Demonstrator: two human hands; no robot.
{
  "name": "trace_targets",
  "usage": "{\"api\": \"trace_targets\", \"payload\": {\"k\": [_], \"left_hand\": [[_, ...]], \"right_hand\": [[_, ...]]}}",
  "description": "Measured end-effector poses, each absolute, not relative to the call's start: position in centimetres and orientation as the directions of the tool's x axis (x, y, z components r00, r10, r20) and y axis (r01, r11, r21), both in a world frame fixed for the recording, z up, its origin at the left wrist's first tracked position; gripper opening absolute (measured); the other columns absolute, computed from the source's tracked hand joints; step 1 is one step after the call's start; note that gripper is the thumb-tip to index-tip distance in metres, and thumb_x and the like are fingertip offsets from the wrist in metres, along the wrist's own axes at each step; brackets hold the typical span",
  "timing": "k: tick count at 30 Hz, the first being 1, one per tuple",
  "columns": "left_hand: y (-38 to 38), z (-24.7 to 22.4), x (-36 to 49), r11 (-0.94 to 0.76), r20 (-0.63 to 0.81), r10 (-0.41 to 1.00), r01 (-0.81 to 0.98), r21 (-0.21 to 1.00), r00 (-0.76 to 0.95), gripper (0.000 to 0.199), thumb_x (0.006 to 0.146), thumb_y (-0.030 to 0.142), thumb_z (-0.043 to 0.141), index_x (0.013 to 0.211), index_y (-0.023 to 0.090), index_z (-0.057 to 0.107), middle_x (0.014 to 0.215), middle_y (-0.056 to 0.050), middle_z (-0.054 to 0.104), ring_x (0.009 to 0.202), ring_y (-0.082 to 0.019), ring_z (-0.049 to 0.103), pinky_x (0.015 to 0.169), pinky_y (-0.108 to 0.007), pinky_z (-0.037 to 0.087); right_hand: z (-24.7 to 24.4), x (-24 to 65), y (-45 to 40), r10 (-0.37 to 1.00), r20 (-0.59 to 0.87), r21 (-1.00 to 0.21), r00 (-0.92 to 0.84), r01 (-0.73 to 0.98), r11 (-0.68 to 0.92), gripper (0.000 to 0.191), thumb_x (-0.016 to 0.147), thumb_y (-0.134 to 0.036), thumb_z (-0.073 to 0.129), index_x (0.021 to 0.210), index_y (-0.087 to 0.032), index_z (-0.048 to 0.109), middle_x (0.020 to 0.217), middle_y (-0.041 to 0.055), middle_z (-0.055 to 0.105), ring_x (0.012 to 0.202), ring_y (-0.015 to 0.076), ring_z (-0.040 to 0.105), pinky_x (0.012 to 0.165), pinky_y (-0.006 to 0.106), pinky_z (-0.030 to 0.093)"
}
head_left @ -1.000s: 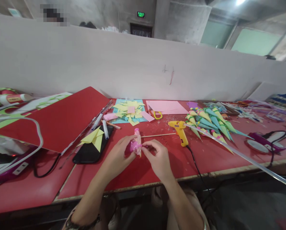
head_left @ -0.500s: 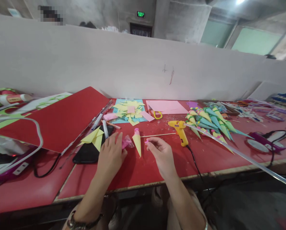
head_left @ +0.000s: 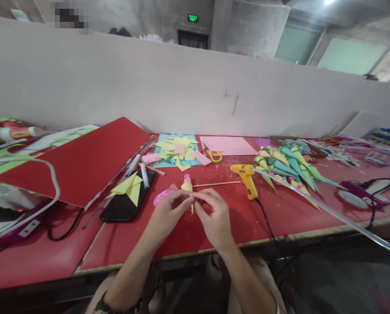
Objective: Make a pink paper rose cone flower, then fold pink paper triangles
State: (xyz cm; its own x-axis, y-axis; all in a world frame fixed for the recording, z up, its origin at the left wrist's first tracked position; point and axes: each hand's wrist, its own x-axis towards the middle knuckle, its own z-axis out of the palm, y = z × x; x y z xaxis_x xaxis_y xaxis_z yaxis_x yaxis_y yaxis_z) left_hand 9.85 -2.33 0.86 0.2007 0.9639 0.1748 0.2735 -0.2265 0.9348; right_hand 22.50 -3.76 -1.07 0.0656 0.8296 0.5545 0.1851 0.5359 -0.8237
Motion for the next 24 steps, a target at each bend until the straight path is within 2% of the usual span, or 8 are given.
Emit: {"api": "trace_targets", "payload": {"k": [8, 13, 19, 24], "left_hand": [[-2.13, 0.57, 9.53, -0.092, 0.075, 0.980, 0.084, 0.992, 0.187, 0.016, 0.069, 0.031, 0.062, 0.077, 0.018, 0.066, 0.069, 0.001, 0.065, 0.069, -0.013, 0.057, 0.068, -0.024, 0.045], [-2.28, 0.87, 9.70, -0.067, 0.052, 0.989, 0.107, 0.992, 0.137, 0.018, 0.068, 0.033, 0.061, 0.073, 0.017, 0.069, 0.068, 0.000, 0.068, 0.072, -0.016, 0.059, 0.070, -0.025, 0.046], [-2.31, 1.19, 9.94, -0.141, 0.125, 0.986, 0.158, 0.977, 0.108, 0.021, 0.068, 0.034, 0.059, 0.058, 0.017, 0.066, 0.063, 0.001, 0.066, 0.065, -0.014, 0.056, 0.066, -0.024, 0.045], [-2.17, 0.61, 9.69, -0.089, 0.071, 0.979, 0.087, 0.992, 0.192, 0.018, 0.069, 0.034, 0.061, 0.068, 0.017, 0.068, 0.069, 0.000, 0.066, 0.069, -0.014, 0.056, 0.068, -0.025, 0.046]], "right_hand": [[-1.07, 22.69, -3.74, 0.831, 0.553, -0.824, 0.061, 0.186, 0.535, 0.020, 0.078, -0.015, 0.052, 0.091, -0.021, 0.065, 0.079, 0.0033, 0.061, 0.072, 0.0148, 0.058, 0.068, 0.027, 0.049], [-0.89, 22.64, -3.98, 0.791, 0.612, -0.772, -0.004, 0.213, 0.599, 0.022, 0.078, -0.014, 0.053, 0.096, -0.018, 0.065, 0.083, 0.0050, 0.061, 0.074, 0.0143, 0.058, 0.069, 0.025, 0.049], [-1.07, 22.58, -4.06, 0.757, 0.652, -0.739, 0.053, 0.267, 0.618, 0.018, 0.081, -0.016, 0.052, 0.091, -0.022, 0.066, 0.079, 0.0040, 0.062, 0.071, 0.0148, 0.059, 0.067, 0.027, 0.049], [-1.06, 22.76, -4.06, 0.745, 0.663, -0.730, 0.077, 0.288, 0.620, 0.020, 0.081, -0.016, 0.052, 0.093, -0.023, 0.067, 0.079, 0.0042, 0.061, 0.073, 0.0152, 0.059, 0.068, 0.027, 0.049]]}}
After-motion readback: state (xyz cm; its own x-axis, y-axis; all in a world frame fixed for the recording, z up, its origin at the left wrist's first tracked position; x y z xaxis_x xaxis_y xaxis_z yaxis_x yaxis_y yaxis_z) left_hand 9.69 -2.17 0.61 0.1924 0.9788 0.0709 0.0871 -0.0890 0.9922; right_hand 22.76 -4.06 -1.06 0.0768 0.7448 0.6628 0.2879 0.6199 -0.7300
